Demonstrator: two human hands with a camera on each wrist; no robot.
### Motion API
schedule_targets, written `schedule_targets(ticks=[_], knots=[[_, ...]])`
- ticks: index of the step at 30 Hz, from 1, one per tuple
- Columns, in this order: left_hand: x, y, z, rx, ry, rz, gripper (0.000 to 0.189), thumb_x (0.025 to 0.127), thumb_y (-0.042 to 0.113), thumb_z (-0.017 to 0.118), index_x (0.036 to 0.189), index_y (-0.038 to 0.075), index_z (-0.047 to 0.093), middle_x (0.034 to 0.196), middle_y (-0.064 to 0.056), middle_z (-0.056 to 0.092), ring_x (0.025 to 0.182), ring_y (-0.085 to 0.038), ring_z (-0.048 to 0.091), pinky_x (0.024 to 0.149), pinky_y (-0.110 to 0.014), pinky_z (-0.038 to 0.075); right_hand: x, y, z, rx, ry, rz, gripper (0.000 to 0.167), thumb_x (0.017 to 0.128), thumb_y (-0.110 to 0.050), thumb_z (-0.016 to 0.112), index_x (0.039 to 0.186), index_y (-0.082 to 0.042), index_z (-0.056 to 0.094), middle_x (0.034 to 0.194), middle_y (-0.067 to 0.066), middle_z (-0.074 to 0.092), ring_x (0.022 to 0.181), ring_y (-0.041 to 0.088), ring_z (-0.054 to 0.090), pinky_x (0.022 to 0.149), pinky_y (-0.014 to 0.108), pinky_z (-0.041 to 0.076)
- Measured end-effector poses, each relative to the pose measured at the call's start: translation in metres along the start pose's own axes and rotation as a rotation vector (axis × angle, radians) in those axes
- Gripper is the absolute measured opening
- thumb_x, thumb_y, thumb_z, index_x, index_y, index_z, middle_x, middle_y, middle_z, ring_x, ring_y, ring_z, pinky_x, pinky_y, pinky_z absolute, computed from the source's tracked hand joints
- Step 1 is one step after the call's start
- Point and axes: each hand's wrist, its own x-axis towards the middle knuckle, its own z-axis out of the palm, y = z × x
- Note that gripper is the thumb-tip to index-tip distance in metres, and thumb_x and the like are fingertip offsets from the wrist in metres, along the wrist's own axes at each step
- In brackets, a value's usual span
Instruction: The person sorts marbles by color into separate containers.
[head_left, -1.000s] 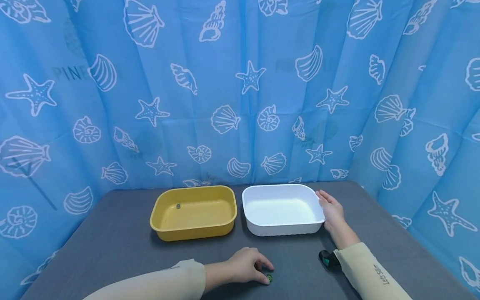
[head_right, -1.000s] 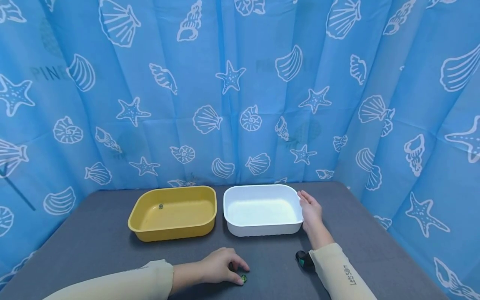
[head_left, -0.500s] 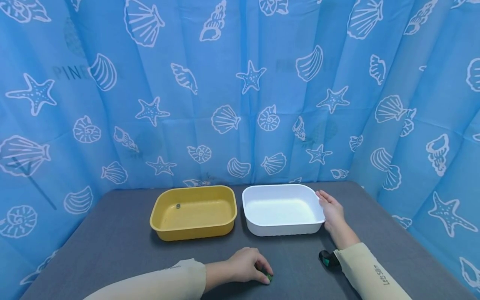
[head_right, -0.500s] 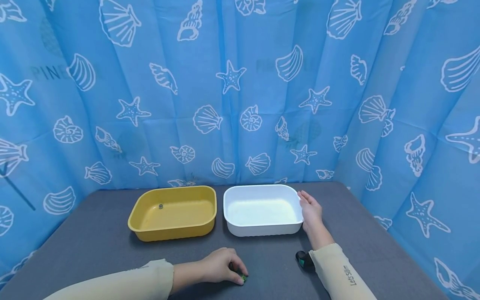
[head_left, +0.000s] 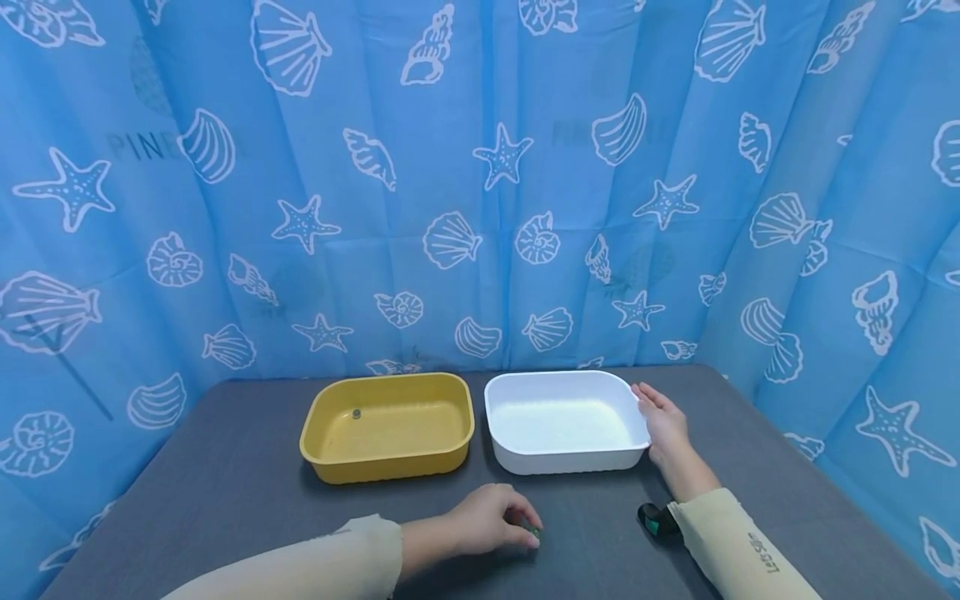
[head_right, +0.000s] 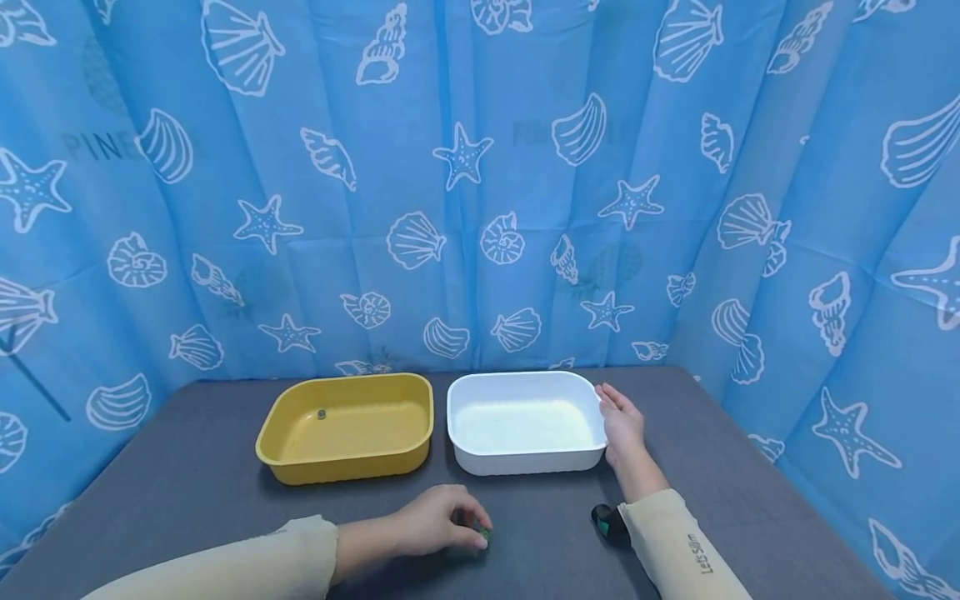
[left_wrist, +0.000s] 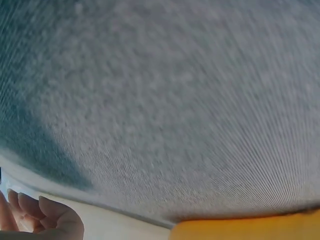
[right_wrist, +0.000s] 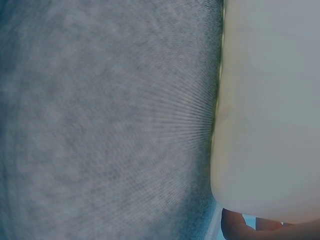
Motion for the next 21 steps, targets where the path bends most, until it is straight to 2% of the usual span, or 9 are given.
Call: schedule_targets(ticks=[9,17,21], knots=[[0.003,0.004,-0.013,-0.022,0.053,-0.013,0.010,0.086,0.013,0.074,0.096,0.011,0.075,0.078,0.008,0.059,0.070,-0.005,0.050,0.059,-0.021,0.043,0.000,0.000,0.000,0.004,-0.005,0.004,0.048,0.106,-0.011,0.036,0.153,-0.007,0.026,0.154,0.010,0.033,0.142,0.023,0.027,0.115,0.038,0.023],[0.008,0.012,-0.023,-0.082,0.191,0.069,0.014,0.088,0.013,0.072,0.099,0.004,0.073,0.079,0.005,0.058,0.072,-0.006,0.050,0.063,-0.019,0.043,0.001,0.000,-0.001,0.007,0.010,0.019,0.048,0.106,-0.012,0.035,0.153,-0.008,0.027,0.153,0.009,0.034,0.142,0.022,0.028,0.114,0.037,0.024],[0.011,0.019,-0.029,-0.087,0.261,0.079,0.016,0.089,0.015,0.072,0.101,0.005,0.072,0.082,0.004,0.058,0.074,-0.009,0.050,0.064,-0.020,0.044,0.000,-0.001,0.000,0.006,0.000,0.007,0.048,0.106,-0.013,0.036,0.153,-0.007,0.027,0.154,0.010,0.032,0.142,0.023,0.027,0.114,0.038,0.024]])
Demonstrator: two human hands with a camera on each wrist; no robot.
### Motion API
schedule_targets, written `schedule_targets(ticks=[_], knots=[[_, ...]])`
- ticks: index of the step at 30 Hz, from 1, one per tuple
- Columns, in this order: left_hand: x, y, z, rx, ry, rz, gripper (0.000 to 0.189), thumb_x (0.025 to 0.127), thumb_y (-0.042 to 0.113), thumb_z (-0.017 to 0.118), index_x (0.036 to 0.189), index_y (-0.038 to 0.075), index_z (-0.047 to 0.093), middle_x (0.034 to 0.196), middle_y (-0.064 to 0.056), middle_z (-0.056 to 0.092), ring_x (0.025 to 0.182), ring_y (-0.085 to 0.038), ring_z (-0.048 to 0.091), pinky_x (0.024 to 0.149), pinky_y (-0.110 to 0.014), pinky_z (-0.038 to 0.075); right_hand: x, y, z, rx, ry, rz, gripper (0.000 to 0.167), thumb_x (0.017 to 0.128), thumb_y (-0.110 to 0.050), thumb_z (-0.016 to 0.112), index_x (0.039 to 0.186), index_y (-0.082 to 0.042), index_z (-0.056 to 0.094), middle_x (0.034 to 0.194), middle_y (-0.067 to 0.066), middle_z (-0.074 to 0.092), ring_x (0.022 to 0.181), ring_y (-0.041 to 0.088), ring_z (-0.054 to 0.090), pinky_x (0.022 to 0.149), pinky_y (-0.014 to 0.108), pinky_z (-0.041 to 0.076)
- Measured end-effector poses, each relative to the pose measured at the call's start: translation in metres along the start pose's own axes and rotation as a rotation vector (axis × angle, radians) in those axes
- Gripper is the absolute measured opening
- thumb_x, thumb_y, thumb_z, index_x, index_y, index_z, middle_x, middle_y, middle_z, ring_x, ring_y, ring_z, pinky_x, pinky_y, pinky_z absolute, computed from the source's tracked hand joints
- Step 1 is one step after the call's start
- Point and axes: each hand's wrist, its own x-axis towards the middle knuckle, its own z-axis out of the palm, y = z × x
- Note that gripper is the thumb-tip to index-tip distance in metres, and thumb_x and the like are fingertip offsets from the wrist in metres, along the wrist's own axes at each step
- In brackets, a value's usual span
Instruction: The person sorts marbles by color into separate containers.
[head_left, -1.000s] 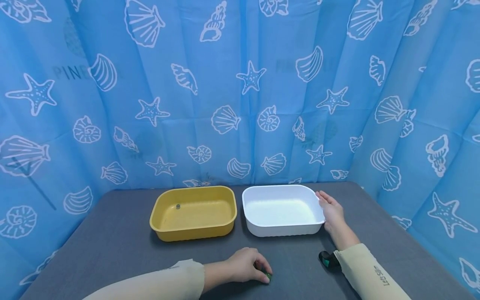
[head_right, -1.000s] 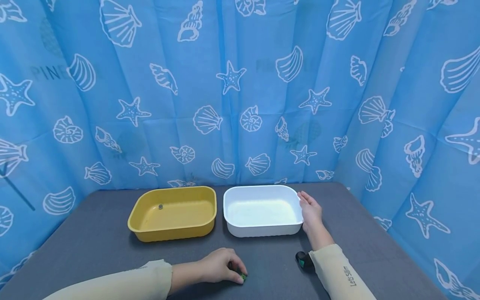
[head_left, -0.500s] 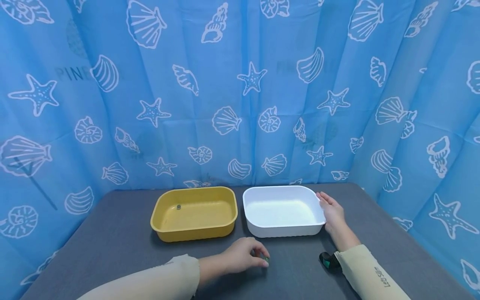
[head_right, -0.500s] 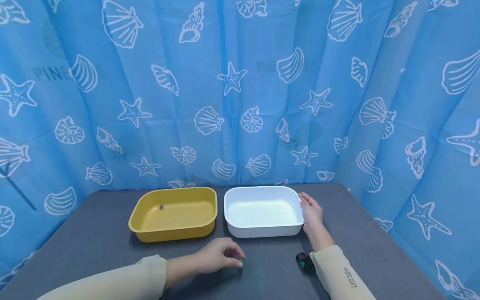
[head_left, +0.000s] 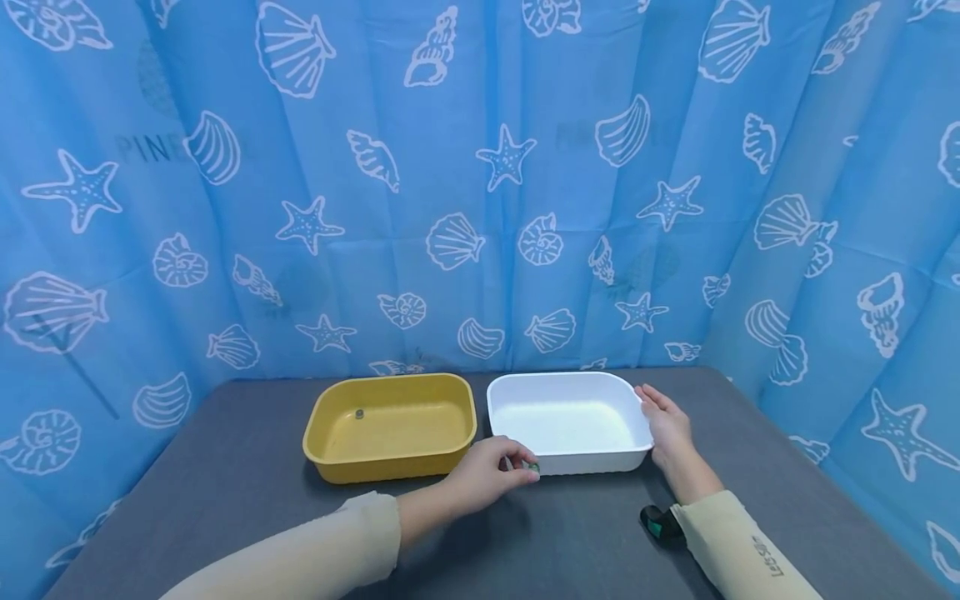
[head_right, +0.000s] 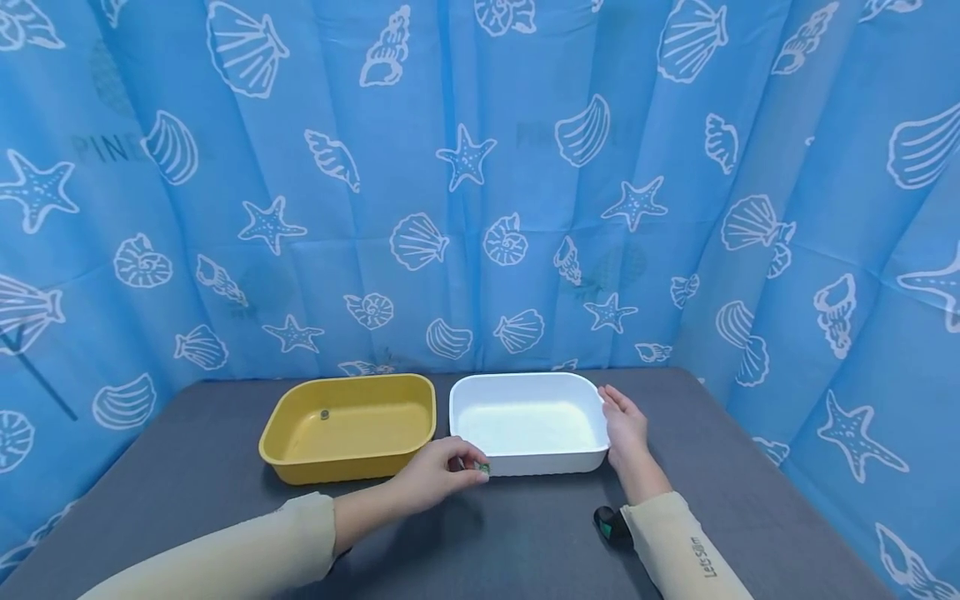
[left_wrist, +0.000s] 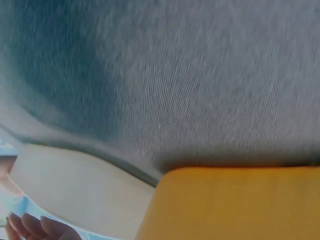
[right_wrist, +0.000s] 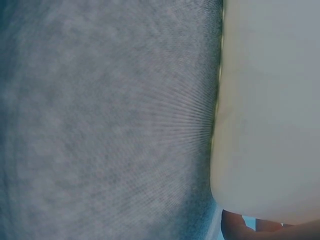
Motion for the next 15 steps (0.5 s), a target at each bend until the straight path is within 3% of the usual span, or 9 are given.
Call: schedule_targets(ticks=[8,15], knots=[[0.018,0.000,-0.002,-0.018,0.130,0.004,0.015,0.090,0.014,0.070,0.102,0.005,0.071,0.080,0.002,0.058,0.073,-0.011,0.049,0.060,-0.020,0.042,0.000,0.000,0.001,-0.002,0.014,0.014,0.048,0.106,-0.014,0.036,0.153,-0.009,0.028,0.153,0.009,0.034,0.142,0.022,0.029,0.114,0.037,0.025],[0.038,0.002,0.001,-0.075,0.226,-0.047,0.017,0.091,0.015,0.069,0.104,0.004,0.071,0.081,0.002,0.058,0.075,-0.012,0.050,0.061,-0.020,0.044,0.001,0.000,0.000,0.005,0.011,0.020,0.048,0.106,-0.013,0.036,0.153,-0.009,0.028,0.153,0.009,0.034,0.142,0.022,0.029,0.114,0.037,0.025]])
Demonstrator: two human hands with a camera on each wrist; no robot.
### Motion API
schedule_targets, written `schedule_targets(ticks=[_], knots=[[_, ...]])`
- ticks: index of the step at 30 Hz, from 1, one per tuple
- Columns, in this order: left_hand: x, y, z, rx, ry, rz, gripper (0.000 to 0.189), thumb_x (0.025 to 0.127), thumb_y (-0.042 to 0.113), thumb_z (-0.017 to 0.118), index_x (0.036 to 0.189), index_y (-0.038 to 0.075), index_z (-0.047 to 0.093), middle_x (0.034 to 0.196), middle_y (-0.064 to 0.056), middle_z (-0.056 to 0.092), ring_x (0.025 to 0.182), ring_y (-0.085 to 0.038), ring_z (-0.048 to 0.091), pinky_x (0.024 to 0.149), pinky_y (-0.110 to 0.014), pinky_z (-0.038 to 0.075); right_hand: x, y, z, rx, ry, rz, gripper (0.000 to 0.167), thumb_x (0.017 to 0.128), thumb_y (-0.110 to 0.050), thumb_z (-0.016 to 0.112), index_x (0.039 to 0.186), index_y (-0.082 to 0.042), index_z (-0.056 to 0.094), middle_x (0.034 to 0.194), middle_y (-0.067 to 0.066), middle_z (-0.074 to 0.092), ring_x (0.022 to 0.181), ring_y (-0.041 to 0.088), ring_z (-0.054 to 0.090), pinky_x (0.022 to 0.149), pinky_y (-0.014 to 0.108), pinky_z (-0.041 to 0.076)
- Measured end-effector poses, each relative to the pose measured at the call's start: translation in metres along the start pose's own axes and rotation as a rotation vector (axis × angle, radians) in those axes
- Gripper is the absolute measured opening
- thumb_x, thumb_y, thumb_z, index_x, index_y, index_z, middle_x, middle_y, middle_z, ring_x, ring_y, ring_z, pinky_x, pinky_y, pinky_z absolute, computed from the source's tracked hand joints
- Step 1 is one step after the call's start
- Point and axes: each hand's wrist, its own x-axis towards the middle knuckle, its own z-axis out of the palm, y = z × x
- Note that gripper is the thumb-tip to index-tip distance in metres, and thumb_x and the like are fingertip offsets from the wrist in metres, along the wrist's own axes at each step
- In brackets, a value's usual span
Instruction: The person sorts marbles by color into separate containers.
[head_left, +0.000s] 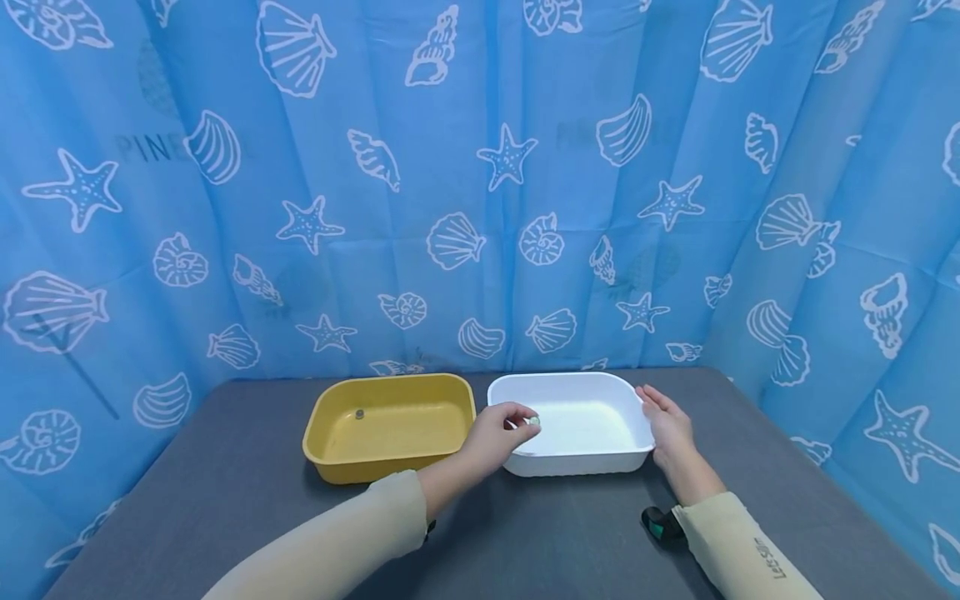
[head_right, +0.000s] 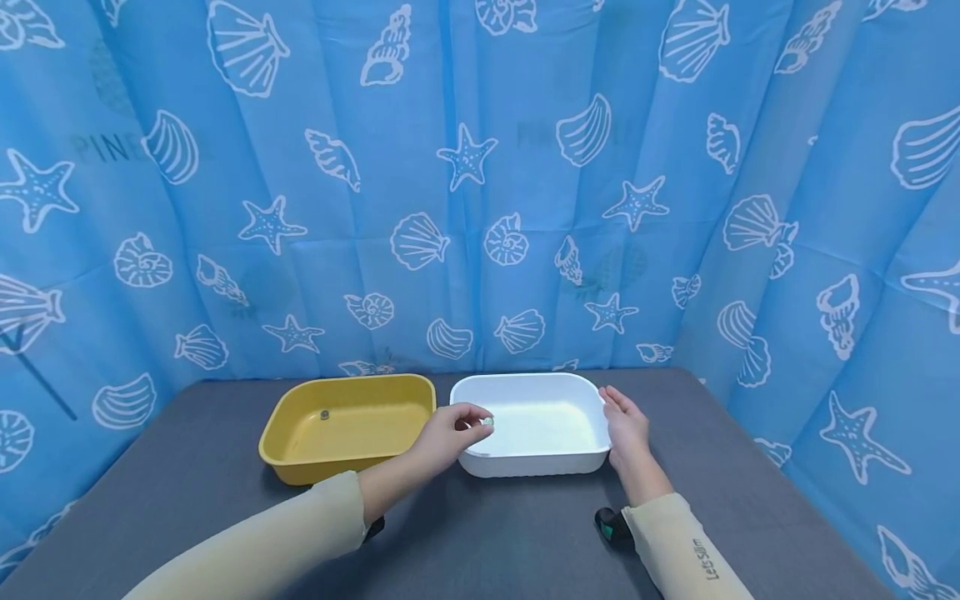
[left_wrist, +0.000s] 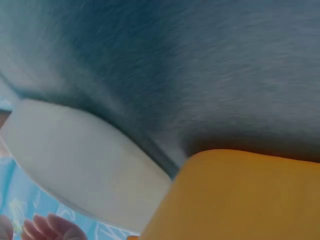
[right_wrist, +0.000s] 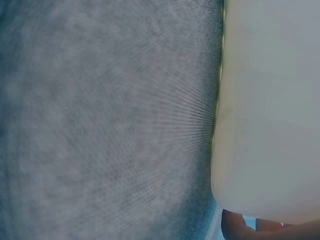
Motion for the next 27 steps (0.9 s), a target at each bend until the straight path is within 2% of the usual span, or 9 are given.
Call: schedule_targets(ticks=[7,11,17,23,27], knots=[[0.020,0.004,0.012,-0.067,0.014,-0.057,0.017,0.088,0.010,0.071,0.103,0.002,0.072,0.077,0.000,0.057,0.072,-0.012,0.050,0.061,-0.022,0.043,-0.001,0.000,-0.001,0.003,0.007,0.003,0.047,0.106,-0.013,0.036,0.153,-0.008,0.029,0.153,0.010,0.034,0.142,0.022,0.029,0.114,0.037,0.025],[0.031,0.002,0.020,-0.119,0.019,-0.138,0.017,0.088,0.010,0.072,0.103,0.002,0.071,0.081,-0.002,0.059,0.075,-0.013,0.052,0.066,-0.025,0.047,-0.001,0.001,-0.002,0.000,0.005,-0.001,0.048,0.106,-0.012,0.036,0.153,-0.008,0.028,0.153,0.010,0.034,0.142,0.023,0.029,0.114,0.038,0.024],[0.045,-0.002,0.029,-0.182,0.064,-0.266,0.017,0.087,0.011,0.073,0.100,0.002,0.069,0.086,-0.004,0.061,0.079,-0.014,0.055,0.073,-0.029,0.048,-0.002,0.003,0.000,0.000,0.006,-0.010,0.048,0.106,-0.011,0.036,0.153,-0.007,0.028,0.153,0.010,0.034,0.142,0.023,0.029,0.114,0.038,0.024],[0.057,-0.009,0.035,-0.102,0.041,-0.329,0.014,0.085,0.010,0.075,0.096,0.004,0.069,0.087,-0.004,0.059,0.079,-0.016,0.054,0.070,-0.029,0.047,0.000,0.004,0.001,0.023,0.003,-0.048,0.048,0.105,-0.006,0.035,0.152,-0.003,0.027,0.153,0.013,0.033,0.141,0.024,0.029,0.114,0.037,0.024],[0.066,-0.014,0.041,-0.032,0.066,-0.402,0.013,0.083,0.008,0.077,0.091,0.006,0.068,0.086,-0.003,0.059,0.078,-0.017,0.054,0.070,-0.031,0.048,0.002,0.004,0.001,0.018,0.010,-0.047,0.048,0.105,-0.005,0.035,0.152,-0.004,0.028,0.153,0.013,0.033,0.141,0.024,0.029,0.114,0.037,0.025]])
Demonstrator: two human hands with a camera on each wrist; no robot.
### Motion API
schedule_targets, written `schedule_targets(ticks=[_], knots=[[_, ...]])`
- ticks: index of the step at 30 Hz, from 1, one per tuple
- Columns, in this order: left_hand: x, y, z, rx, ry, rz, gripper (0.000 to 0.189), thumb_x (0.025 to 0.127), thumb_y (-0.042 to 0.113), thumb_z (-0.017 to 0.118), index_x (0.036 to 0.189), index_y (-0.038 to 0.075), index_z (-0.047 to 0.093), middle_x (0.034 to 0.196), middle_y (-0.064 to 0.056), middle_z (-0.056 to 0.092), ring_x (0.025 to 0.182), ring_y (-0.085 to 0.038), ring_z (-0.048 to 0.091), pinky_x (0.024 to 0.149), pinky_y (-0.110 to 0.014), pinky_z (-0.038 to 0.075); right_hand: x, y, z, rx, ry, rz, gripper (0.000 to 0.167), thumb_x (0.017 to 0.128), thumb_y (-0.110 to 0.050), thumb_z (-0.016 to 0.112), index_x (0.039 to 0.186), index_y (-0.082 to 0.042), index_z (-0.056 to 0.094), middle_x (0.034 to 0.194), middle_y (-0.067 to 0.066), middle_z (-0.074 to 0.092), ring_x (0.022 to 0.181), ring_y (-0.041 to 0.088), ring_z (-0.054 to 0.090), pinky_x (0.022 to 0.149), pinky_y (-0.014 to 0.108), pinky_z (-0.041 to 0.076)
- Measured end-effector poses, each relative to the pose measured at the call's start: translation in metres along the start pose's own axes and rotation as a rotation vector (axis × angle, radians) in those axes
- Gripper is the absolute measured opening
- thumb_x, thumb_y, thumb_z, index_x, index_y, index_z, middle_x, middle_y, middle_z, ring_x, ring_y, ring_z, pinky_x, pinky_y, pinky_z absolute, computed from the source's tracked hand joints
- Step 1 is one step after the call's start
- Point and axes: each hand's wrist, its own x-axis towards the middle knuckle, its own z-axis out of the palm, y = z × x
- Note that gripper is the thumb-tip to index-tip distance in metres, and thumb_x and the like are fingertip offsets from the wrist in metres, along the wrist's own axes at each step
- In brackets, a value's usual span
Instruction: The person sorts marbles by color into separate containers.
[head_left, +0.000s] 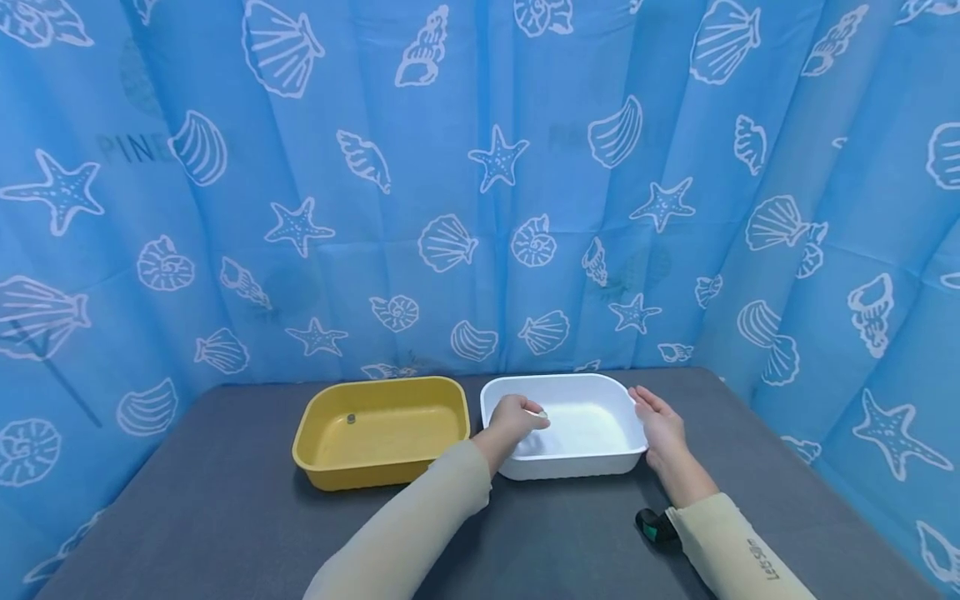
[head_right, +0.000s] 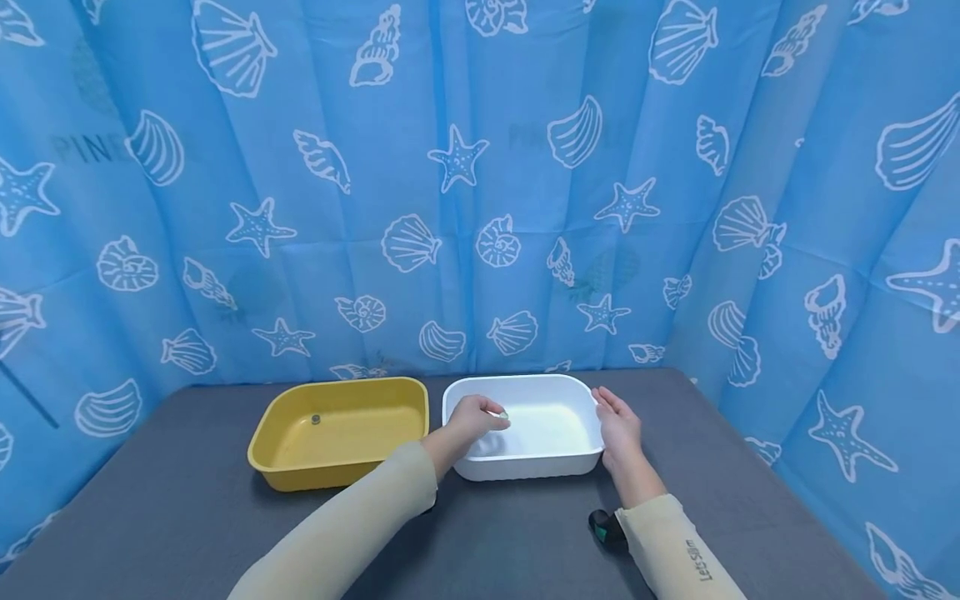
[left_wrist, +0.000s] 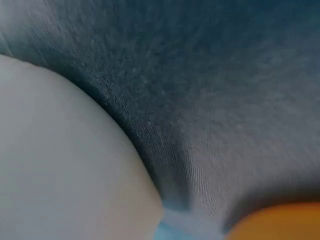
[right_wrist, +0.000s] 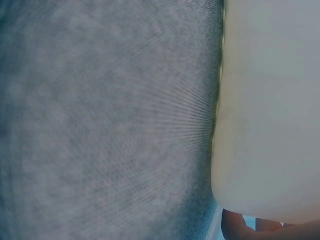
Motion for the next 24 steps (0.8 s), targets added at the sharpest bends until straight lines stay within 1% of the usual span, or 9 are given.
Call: schedule_targets(ticks=[5,9,13,16,20,24], knots=[[0.008,-0.003,0.006,0.045,0.021,-0.086,0.012,0.081,0.008,0.078,0.088,0.006,0.068,0.081,-0.003,0.059,0.075,-0.017,0.055,0.069,-0.031,0.049,-0.001,-0.001,-0.001,-0.006,0.002,0.009,0.048,0.105,-0.006,0.034,0.152,-0.005,0.028,0.153,0.012,0.034,0.142,0.023,0.029,0.115,0.037,0.024],[0.013,-0.004,0.006,0.104,0.012,-0.118,0.012,0.080,0.009,0.079,0.088,0.006,0.071,0.080,-0.003,0.061,0.075,-0.018,0.057,0.070,-0.029,0.050,-0.002,-0.001,0.000,-0.011,0.003,0.013,0.047,0.106,-0.007,0.034,0.153,-0.006,0.028,0.153,0.011,0.033,0.142,0.023,0.029,0.114,0.037,0.024],[0.020,-0.008,0.008,0.239,-0.011,-0.118,0.013,0.080,0.012,0.080,0.091,0.007,0.075,0.079,-0.001,0.066,0.072,-0.015,0.060,0.070,-0.025,0.050,-0.003,0.000,0.000,-0.008,0.002,0.015,0.047,0.106,-0.007,0.034,0.152,-0.005,0.028,0.153,0.011,0.034,0.142,0.023,0.029,0.114,0.037,0.024],[0.023,-0.010,0.010,0.346,-0.005,-0.115,0.013,0.079,0.015,0.081,0.090,0.010,0.077,0.079,0.001,0.067,0.071,-0.013,0.058,0.070,-0.023,0.049,-0.002,0.000,0.001,-0.009,0.003,0.014,0.047,0.106,-0.007,0.035,0.152,-0.005,0.029,0.152,0.012,0.035,0.141,0.023,0.029,0.114,0.038,0.025],[0.023,-0.008,0.010,0.409,0.001,-0.128,0.010,0.076,0.015,0.082,0.084,0.011,0.077,0.080,0.001,0.066,0.075,-0.015,0.058,0.076,-0.024,0.050,-0.001,0.000,0.001,-0.011,0.011,0.015,0.047,0.106,-0.008,0.035,0.152,-0.006,0.030,0.152,0.011,0.035,0.141,0.022,0.030,0.114,0.037,0.025],[0.021,-0.005,0.010,0.456,-0.011,-0.134,0.010,0.076,0.015,0.083,0.084,0.012,0.077,0.084,0.000,0.065,0.081,-0.017,0.060,0.083,-0.026,0.050,-0.001,0.000,0.000,-0.021,0.016,0.013,0.046,0.106,-0.009,0.035,0.152,-0.006,0.030,0.152,0.010,0.036,0.141,0.022,0.031,0.114,0.037,0.026]])
